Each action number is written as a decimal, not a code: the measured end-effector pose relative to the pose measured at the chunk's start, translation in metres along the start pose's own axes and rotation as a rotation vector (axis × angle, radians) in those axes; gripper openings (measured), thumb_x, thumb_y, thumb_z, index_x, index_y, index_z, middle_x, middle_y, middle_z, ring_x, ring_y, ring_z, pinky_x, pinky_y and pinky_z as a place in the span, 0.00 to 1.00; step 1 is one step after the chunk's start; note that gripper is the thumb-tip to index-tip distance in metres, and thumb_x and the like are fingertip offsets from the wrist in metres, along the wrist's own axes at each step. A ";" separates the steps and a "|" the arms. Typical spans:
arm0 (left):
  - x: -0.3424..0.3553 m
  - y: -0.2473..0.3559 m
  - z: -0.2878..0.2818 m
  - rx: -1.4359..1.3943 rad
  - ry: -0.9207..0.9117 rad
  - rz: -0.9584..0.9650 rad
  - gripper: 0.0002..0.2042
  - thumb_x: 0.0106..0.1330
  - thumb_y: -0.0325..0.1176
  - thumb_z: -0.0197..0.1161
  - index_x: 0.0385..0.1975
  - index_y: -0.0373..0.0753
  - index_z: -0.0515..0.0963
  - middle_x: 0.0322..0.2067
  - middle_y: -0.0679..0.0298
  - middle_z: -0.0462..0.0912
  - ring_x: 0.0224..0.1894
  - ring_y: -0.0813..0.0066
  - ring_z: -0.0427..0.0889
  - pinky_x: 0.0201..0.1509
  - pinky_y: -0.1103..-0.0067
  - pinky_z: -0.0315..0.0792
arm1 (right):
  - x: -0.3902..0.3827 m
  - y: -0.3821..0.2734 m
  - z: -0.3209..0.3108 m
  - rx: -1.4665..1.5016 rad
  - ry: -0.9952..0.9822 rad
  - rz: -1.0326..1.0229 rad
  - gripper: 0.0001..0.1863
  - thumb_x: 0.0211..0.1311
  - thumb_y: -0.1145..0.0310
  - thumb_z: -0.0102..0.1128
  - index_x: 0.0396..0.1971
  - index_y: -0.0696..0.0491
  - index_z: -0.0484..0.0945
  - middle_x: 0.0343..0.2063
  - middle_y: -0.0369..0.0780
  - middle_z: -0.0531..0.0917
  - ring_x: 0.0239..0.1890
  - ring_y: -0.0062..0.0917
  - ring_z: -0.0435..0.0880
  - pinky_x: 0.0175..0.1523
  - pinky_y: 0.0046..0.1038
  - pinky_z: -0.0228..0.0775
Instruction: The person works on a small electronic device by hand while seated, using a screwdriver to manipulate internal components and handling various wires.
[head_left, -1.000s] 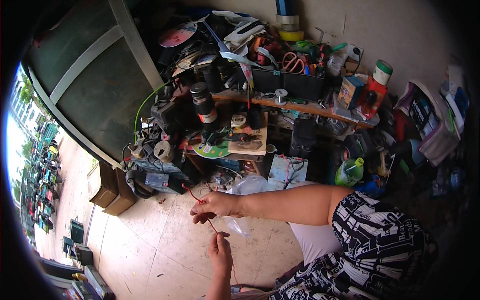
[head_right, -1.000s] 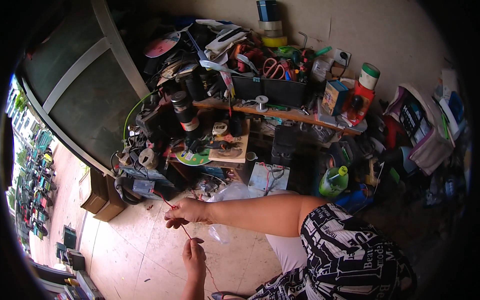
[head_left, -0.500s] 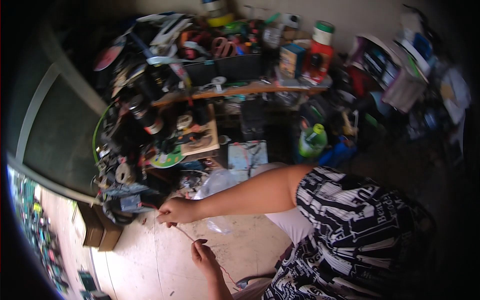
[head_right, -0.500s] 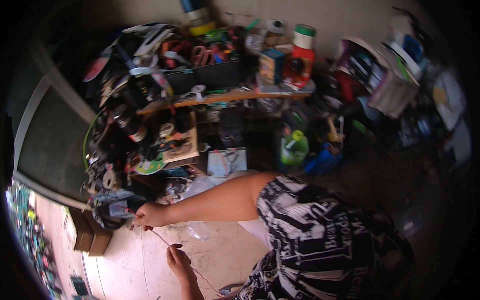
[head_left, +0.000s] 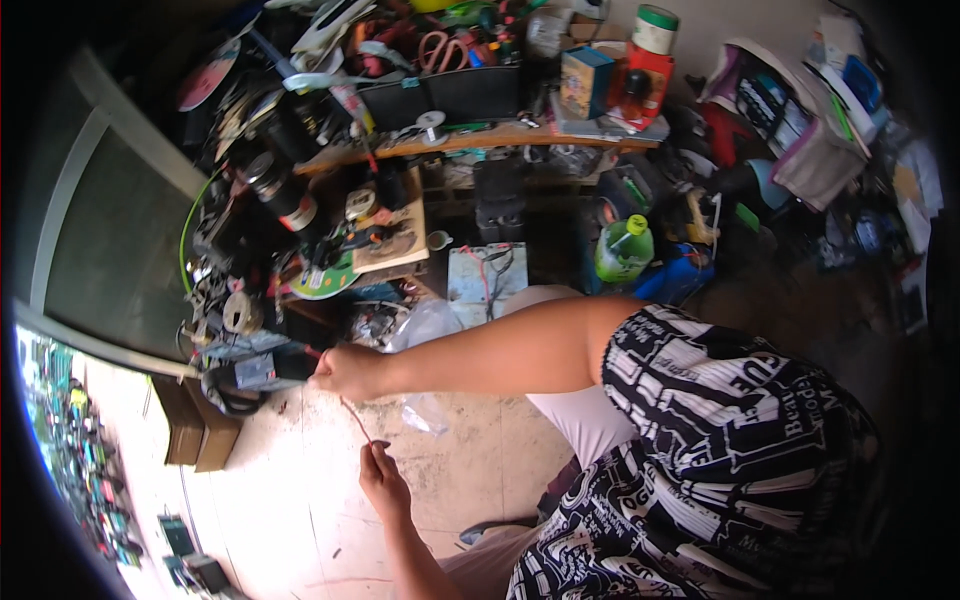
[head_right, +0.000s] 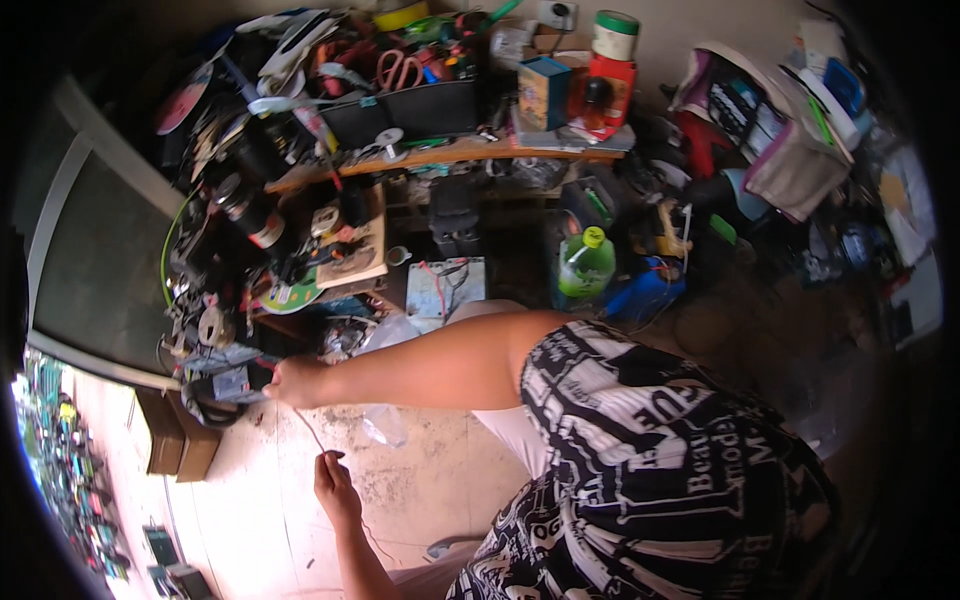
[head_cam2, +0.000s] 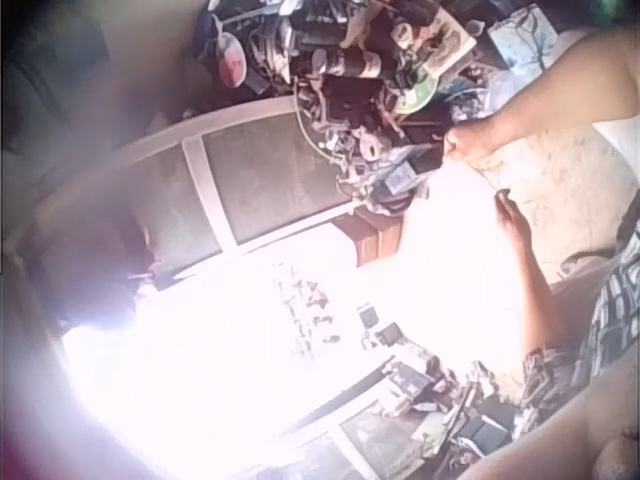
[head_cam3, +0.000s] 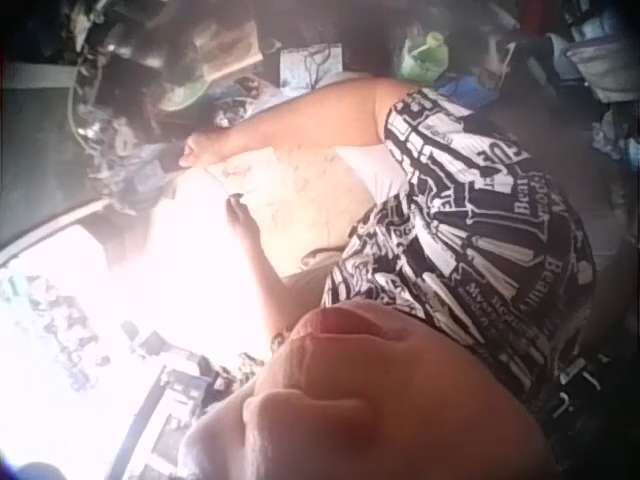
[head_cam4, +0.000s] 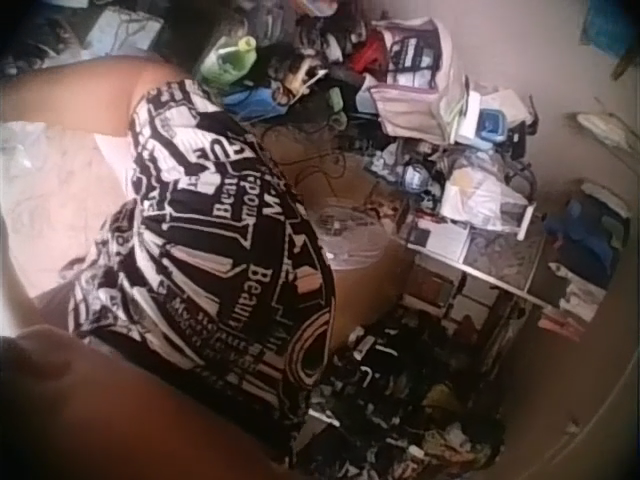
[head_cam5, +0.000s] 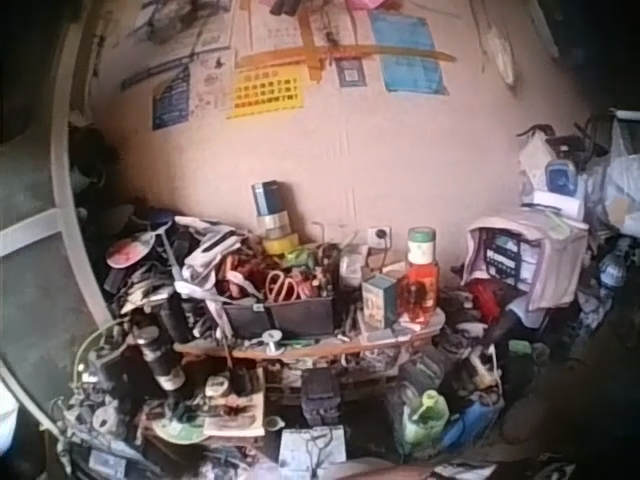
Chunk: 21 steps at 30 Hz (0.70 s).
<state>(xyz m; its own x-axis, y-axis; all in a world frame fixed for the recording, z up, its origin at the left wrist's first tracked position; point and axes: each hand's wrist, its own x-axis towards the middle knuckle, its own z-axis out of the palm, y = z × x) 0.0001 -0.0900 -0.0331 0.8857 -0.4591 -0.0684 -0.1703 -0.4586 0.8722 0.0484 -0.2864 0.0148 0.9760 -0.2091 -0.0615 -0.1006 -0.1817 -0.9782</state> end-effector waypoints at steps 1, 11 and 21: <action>0.003 -0.002 -0.004 0.046 0.002 -0.010 0.14 0.72 0.37 0.46 0.28 0.36 0.73 0.14 0.72 0.60 0.17 0.86 0.56 0.20 0.83 0.51 | 0.000 0.002 -0.003 -0.044 -0.012 -0.015 0.23 0.51 0.51 0.58 0.24 0.61 0.78 0.22 0.47 0.81 0.30 0.37 0.82 0.39 0.35 0.71; 0.025 -0.074 -0.022 0.469 -0.053 0.022 0.13 0.69 0.42 0.49 0.35 0.40 0.78 0.29 0.51 0.81 0.33 0.52 0.80 0.35 0.67 0.71 | -0.041 -0.007 -0.039 -0.408 -0.166 -0.075 0.27 0.53 0.55 0.60 0.46 0.62 0.74 0.43 0.52 0.79 0.46 0.40 0.79 0.51 0.33 0.69; 0.002 -0.104 -0.015 0.945 -0.213 -0.254 0.24 0.62 0.41 0.57 0.60 0.58 0.64 0.57 0.59 0.69 0.58 0.58 0.68 0.62 0.49 0.51 | -0.092 -0.012 -0.074 -0.767 -0.312 -0.052 0.22 0.55 0.51 0.56 0.47 0.47 0.78 0.42 0.43 0.82 0.47 0.37 0.79 0.51 0.46 0.59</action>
<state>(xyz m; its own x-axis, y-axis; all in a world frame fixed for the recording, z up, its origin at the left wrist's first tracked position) 0.0264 -0.0316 -0.1165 0.8636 -0.3479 -0.3649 -0.3419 -0.9360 0.0834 -0.0544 -0.3365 0.0468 0.9804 0.0729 -0.1829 -0.0481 -0.8122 -0.5814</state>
